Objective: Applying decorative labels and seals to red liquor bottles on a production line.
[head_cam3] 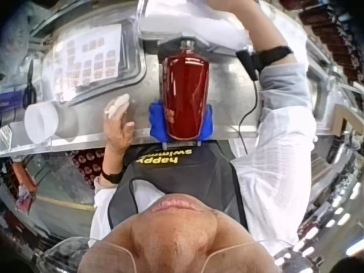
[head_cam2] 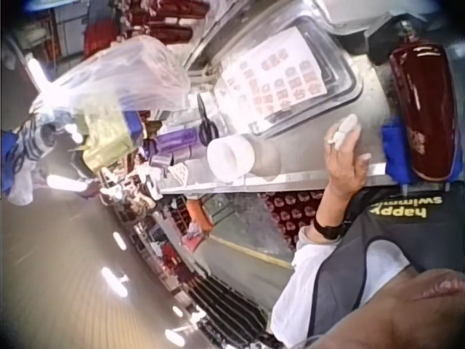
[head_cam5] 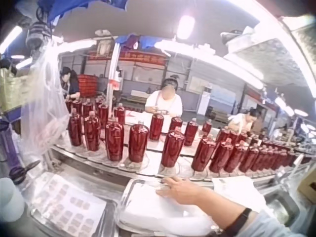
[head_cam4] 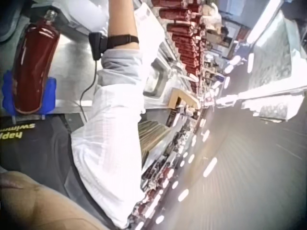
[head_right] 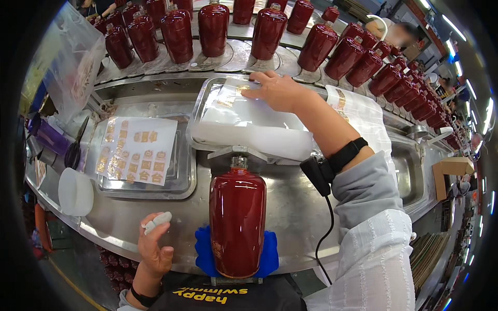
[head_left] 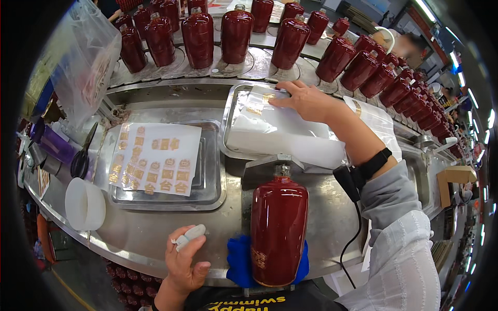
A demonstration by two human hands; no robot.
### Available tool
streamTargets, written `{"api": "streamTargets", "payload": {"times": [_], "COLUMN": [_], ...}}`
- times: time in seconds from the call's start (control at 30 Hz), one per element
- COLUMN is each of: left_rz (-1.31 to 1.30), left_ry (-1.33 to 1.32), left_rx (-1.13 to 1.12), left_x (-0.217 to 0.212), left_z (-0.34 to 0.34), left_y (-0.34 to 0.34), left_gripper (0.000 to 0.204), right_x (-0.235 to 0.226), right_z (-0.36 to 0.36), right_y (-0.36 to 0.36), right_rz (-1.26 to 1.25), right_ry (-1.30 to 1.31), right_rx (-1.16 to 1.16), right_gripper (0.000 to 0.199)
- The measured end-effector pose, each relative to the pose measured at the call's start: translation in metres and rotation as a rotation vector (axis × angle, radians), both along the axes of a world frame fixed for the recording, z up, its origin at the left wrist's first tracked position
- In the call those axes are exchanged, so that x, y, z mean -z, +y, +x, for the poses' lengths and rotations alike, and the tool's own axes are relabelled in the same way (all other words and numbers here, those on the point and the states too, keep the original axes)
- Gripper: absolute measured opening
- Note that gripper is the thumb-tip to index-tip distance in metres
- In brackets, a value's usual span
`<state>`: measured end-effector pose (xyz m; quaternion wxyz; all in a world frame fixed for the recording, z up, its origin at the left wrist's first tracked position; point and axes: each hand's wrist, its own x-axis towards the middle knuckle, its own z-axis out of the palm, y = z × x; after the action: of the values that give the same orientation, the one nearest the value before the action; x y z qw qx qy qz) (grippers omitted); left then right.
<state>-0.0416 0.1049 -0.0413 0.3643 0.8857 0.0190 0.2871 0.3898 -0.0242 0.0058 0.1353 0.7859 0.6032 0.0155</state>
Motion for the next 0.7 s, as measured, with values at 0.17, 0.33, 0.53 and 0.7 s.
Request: {"api": "streamTargets", "payload": {"times": [0.17,0.33,0.53,0.7], "left_rz": [-0.031,-0.025,-0.013,-0.051], "left_ry": [-0.006,0.001,0.018,0.028], "left_rx": [0.015,0.024,0.024,-0.004], "left_x": [0.004,0.006,0.009,0.01], "left_z": [-0.002,-0.002,0.001,0.001], "left_y": [0.007,0.012,0.021,0.02], "left_gripper": [0.04,0.038,0.037,0.037], "right_x": [-0.006,-0.002,0.002,0.01], "right_z": [0.009,0.035,0.012,0.01], "right_y": [-0.023,-0.027,0.015,-0.002], "right_rz": [-0.003,0.072,0.17,0.126], "right_ry": [0.05,0.104,0.133,0.063], "right_rx": [0.026,0.048,-0.062,-0.042], "right_gripper": [0.061,0.05,0.049,0.052]}}
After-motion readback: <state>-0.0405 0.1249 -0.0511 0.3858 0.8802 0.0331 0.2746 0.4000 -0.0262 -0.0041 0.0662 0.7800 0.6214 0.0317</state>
